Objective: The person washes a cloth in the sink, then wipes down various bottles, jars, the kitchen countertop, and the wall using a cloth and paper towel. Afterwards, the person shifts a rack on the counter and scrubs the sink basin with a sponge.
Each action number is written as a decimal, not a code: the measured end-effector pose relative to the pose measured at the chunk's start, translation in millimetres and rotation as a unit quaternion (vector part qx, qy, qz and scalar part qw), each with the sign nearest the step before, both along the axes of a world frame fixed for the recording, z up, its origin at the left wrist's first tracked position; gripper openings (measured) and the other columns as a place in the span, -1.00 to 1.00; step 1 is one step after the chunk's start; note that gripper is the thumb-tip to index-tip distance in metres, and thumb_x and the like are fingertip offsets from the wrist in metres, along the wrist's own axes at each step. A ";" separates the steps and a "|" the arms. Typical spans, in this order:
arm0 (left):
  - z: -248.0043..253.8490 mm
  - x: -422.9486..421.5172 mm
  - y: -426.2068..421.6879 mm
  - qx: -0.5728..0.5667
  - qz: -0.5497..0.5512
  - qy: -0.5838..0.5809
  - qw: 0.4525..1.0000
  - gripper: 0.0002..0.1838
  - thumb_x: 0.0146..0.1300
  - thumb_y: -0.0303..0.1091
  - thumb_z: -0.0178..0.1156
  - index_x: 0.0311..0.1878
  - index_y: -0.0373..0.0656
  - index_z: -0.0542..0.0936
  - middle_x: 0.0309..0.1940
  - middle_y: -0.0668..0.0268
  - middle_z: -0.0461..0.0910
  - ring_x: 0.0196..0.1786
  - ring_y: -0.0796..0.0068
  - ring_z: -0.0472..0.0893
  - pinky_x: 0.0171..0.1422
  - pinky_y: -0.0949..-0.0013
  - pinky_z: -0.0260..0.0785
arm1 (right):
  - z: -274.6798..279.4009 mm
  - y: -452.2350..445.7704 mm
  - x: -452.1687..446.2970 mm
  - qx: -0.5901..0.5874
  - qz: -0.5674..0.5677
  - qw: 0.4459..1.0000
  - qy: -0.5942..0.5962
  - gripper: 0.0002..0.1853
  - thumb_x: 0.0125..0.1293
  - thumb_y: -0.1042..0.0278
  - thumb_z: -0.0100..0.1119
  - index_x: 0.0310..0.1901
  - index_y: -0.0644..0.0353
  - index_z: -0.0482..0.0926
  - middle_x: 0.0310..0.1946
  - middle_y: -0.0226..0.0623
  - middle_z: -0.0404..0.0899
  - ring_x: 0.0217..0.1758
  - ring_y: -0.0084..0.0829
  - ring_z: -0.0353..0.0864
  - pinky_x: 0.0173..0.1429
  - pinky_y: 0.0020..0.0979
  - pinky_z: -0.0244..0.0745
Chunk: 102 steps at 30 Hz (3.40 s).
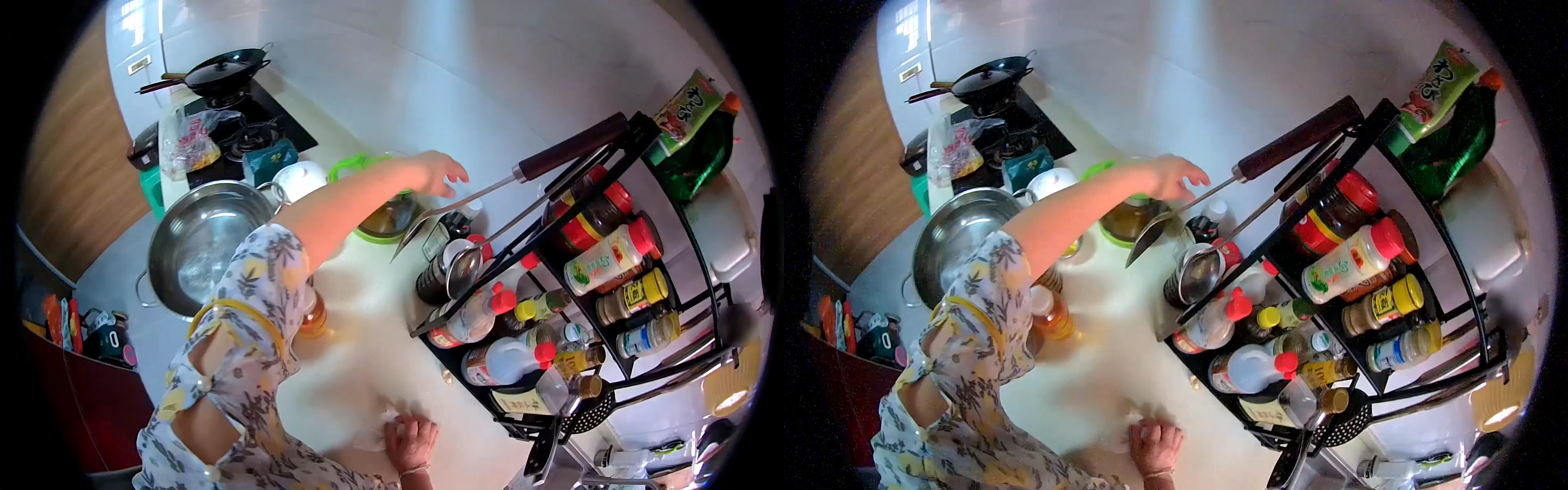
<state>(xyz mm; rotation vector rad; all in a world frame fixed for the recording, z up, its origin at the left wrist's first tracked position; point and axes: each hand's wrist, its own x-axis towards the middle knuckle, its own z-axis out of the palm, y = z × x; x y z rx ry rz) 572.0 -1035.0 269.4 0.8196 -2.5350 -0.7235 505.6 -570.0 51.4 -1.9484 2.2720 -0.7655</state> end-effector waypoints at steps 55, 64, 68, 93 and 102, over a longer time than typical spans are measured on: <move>-20.0 -35.4 -12.8 0.272 -0.183 -0.102 0.939 -0.51 0.14 -0.35 0.28 0.20 -0.07 0.53 -0.15 0.30 0.63 -0.18 0.50 0.62 -0.11 0.42 0.49 | 2.1 2.2 -0.8 0.010 -0.025 0.999 -0.017 -0.77 0.05 0.28 0.30 -0.23 0.00 0.52 -0.22 -0.20 0.47 -0.14 -0.09 0.43 -0.03 -0.12 0.35; -48.0 -87.0 -23.1 0.295 -0.447 -0.249 0.807 -0.19 0.05 -0.44 0.41 0.40 0.03 0.31 0.25 0.27 0.41 0.18 0.34 0.46 0.24 0.30 0.35 | -3.6 -2.5 -2.8 0.022 -0.017 1.000 -0.010 -0.72 0.02 0.28 0.31 -0.21 -0.01 0.49 -0.17 -0.20 0.45 -0.17 -0.10 0.41 -0.07 -0.11 0.34; -55.5 -109.7 -15.9 0.194 -0.524 -0.281 0.780 -0.14 0.07 -0.34 0.39 0.45 0.21 0.22 0.41 0.30 0.23 0.32 0.26 0.34 0.23 0.18 0.39 | 3.8 -6.4 1.1 0.025 -0.021 0.999 -0.008 -0.71 0.01 0.29 0.31 -0.20 0.00 0.49 -0.14 -0.19 0.45 -0.15 -0.09 0.42 -0.05 -0.10 0.34; -35.4 -37.1 -34.1 0.164 -0.336 -0.263 0.889 0.00 -0.31 -0.17 0.50 0.28 -0.33 0.31 -0.08 0.04 0.55 -0.13 0.24 0.59 -0.11 0.27 0.50 | -11.8 1.4 -4.0 0.034 -0.015 0.999 0.013 -0.64 0.07 0.19 0.27 -0.07 -0.01 0.47 -0.09 -0.19 0.46 -0.12 -0.07 0.42 -0.06 -0.07 0.34; -18.2 -1.0 -26.3 0.128 -0.181 -0.342 0.913 0.02 -0.25 -0.05 0.54 0.32 -0.15 0.27 -0.18 0.11 0.58 -0.42 0.32 0.66 -0.38 0.36 0.57 | -2.9 -2.5 -0.7 0.024 -0.020 1.000 -0.003 -0.77 0.06 0.32 0.23 -0.22 0.02 0.48 -0.18 -0.17 0.43 -0.14 -0.07 0.40 -0.03 -0.08 0.33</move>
